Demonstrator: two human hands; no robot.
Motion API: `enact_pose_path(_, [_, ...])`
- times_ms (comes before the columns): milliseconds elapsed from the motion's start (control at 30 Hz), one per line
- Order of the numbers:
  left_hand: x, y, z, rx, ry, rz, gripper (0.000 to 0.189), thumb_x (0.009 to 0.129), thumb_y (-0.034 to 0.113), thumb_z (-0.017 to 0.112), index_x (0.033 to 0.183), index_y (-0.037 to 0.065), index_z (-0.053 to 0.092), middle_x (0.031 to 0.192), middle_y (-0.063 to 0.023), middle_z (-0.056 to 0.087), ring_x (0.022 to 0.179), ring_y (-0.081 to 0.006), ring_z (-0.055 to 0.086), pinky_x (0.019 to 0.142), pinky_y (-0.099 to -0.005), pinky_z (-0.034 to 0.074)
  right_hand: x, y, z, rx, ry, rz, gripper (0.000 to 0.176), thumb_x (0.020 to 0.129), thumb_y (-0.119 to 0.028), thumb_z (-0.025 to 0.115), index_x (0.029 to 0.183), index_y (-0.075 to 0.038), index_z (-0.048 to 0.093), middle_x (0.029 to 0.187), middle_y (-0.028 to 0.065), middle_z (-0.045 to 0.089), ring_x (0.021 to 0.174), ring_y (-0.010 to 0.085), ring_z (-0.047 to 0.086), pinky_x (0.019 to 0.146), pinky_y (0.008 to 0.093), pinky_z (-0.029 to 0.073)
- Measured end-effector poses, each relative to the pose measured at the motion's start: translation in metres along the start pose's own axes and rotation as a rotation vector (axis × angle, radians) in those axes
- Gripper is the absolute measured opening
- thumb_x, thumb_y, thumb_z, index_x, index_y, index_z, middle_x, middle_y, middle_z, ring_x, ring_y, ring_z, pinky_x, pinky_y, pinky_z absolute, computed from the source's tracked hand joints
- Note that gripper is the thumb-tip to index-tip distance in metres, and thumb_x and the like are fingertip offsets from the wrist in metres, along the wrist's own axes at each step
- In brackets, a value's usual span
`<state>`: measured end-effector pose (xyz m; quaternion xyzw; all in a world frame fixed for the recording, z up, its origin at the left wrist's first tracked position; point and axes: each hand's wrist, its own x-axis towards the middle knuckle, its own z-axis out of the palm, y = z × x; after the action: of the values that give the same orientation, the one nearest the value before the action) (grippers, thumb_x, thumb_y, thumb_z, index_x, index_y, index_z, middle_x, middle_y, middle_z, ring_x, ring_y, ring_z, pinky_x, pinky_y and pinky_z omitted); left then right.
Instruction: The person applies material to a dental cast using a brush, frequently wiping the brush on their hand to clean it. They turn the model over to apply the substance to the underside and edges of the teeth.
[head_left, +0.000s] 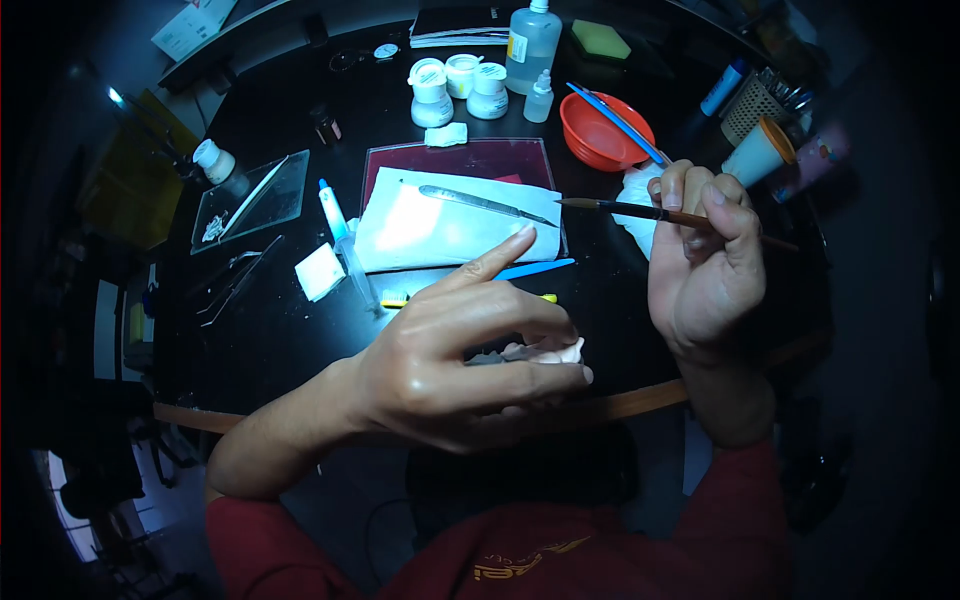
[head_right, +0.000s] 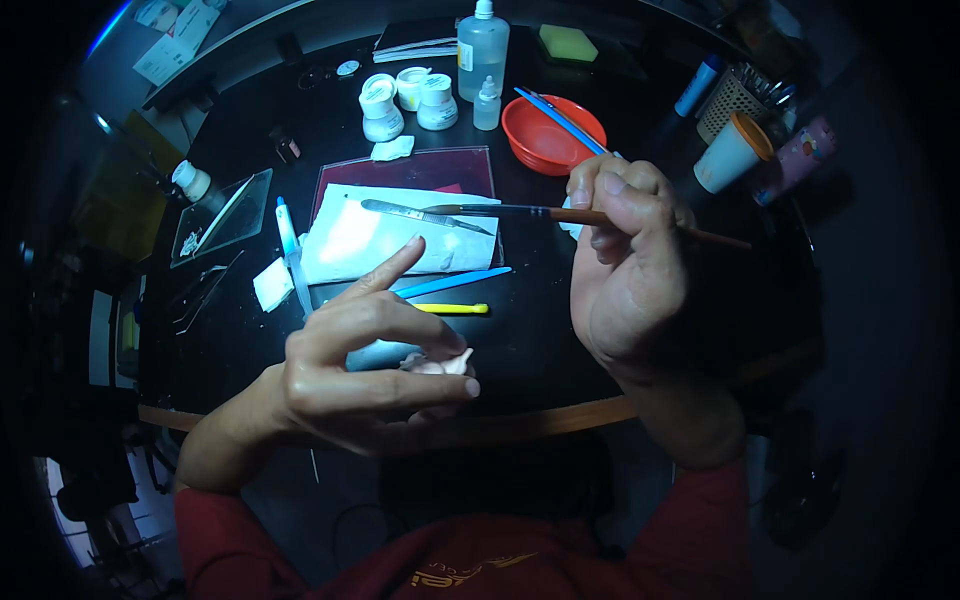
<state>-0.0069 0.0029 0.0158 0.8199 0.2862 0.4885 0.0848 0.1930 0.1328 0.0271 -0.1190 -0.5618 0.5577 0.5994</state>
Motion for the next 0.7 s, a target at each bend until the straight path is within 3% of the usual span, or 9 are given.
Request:
enact_pose_path(67, [0.0,0.0,-0.014,-0.238,-0.037,-0.135,0.045,0.063,0.009,0.083,0.108,0.004,0.079,0.109,-0.0155,0.069,0.096,-0.0254,0.072,0.122,-0.0596,0.032,0.001,0.0,-0.003,-0.044,0.022,-0.031,0.025,0.094,-0.014,0.056,0.07,-0.007,0.051,0.074,0.0047,0.053,0.078,0.0135,0.051,0.075,0.0284,0.039])
enact_pose_path(167, [-0.003,-0.018,-0.017,-0.664,0.192,-0.18,0.058,0.062,0.013,0.085,0.116,-0.004,0.073,0.116,-0.0202,0.066,0.11,-0.0266,0.067,0.122,-0.0534,0.033,0.002,-0.004,-0.003,-0.115,-0.035,0.009,0.019,0.096,-0.015,0.059,0.081,-0.003,0.06,0.08,0.0057,0.06,0.074,0.0116,0.053,0.071,0.0272,0.042])
enact_pose_path(233, [-0.009,-0.029,-0.024,-0.909,0.256,-0.2,0.071,0.064,0.016,0.083,0.13,-0.004,0.066,0.121,-0.0198,0.064,0.109,-0.0268,0.067,0.123,-0.0561,0.033,0.0,-0.005,0.0,-0.16,-0.069,0.011,0.018,0.098,-0.014,0.06,0.089,0.0,0.066,0.083,0.0064,0.065,0.072,0.0109,0.056,0.069,0.0269,0.045])
enact_pose_path(367, [-0.015,-0.042,-0.045,-1.148,0.254,-0.28,0.087,0.071,0.029,0.079,0.147,0.0,0.051,0.132,-0.0183,0.057,0.11,-0.0247,0.063,0.124,-0.0643,0.028,-0.006,-0.006,0.007,-0.262,-0.181,-0.017,0.012,0.099,-0.01,0.059,0.097,0.001,0.062,0.099,0.0155,0.065,0.08,0.0118,0.057,0.075,0.0264,0.048])
enact_pose_path(433, [-0.015,-0.036,-0.049,-1.183,0.349,-0.418,0.095,0.074,0.032,0.074,0.156,-0.002,0.04,0.138,-0.0201,0.054,0.109,-0.0252,0.062,0.123,-0.0646,0.03,-0.01,-0.007,0.008,-0.275,-0.223,-0.046,0.011,0.098,-0.008,0.06,0.101,0.002,0.063,0.103,0.0167,0.065,0.081,0.0118,0.06,0.075,0.0252,0.051])
enact_pose_path(467, [-0.013,-0.023,-0.05,-1.138,0.48,-0.61,0.098,0.075,0.029,0.073,0.158,-0.006,0.033,0.14,-0.0229,0.053,0.106,-0.0262,0.062,0.122,-0.0619,0.034,-0.01,-0.006,0.011,-0.249,-0.221,-0.085,0.009,0.098,-0.006,0.061,0.101,0.002,0.062,0.094,0.0136,0.065,0.078,0.0127,0.061,0.073,0.027,0.052])
enact_pose_path(500, [-0.009,-0.026,-0.048,-1.186,0.473,-0.534,0.097,0.081,0.028,0.068,0.157,-0.015,0.024,0.141,-0.0289,0.051,0.106,-0.0278,0.062,0.116,-0.056,0.044,-0.01,-0.005,0.013,-0.222,-0.219,-0.125,0.007,0.097,-0.004,0.063,0.1,0.003,0.062,0.084,0.0104,0.065,0.075,0.0135,0.063,0.071,0.0289,0.052])
enact_pose_path(567, [-0.005,-0.023,-0.048,-1.177,0.493,-0.579,0.093,0.086,0.029,0.064,0.156,-0.016,0.024,0.14,-0.0304,0.051,0.105,-0.0278,0.062,0.113,-0.0551,0.047,-0.009,-0.005,0.013,-0.248,-0.239,-0.16,0.007,0.097,-0.004,0.062,0.1,0.002,0.061,0.085,0.0112,0.064,0.075,0.0136,0.063,0.07,0.0286,0.052])
enact_pose_path(700, [-0.004,-0.024,-0.044,-1.262,0.563,-0.579,0.081,0.098,0.032,0.055,0.155,-0.017,0.026,0.148,-0.0325,0.047,0.106,-0.0271,0.063,0.107,-0.0543,0.05,-0.007,-0.005,0.003,-0.333,-0.343,-0.278,0.009,0.094,-0.002,0.06,0.102,0.002,0.062,0.086,0.0114,0.065,0.088,0.0171,0.06,0.084,0.0333,0.05])
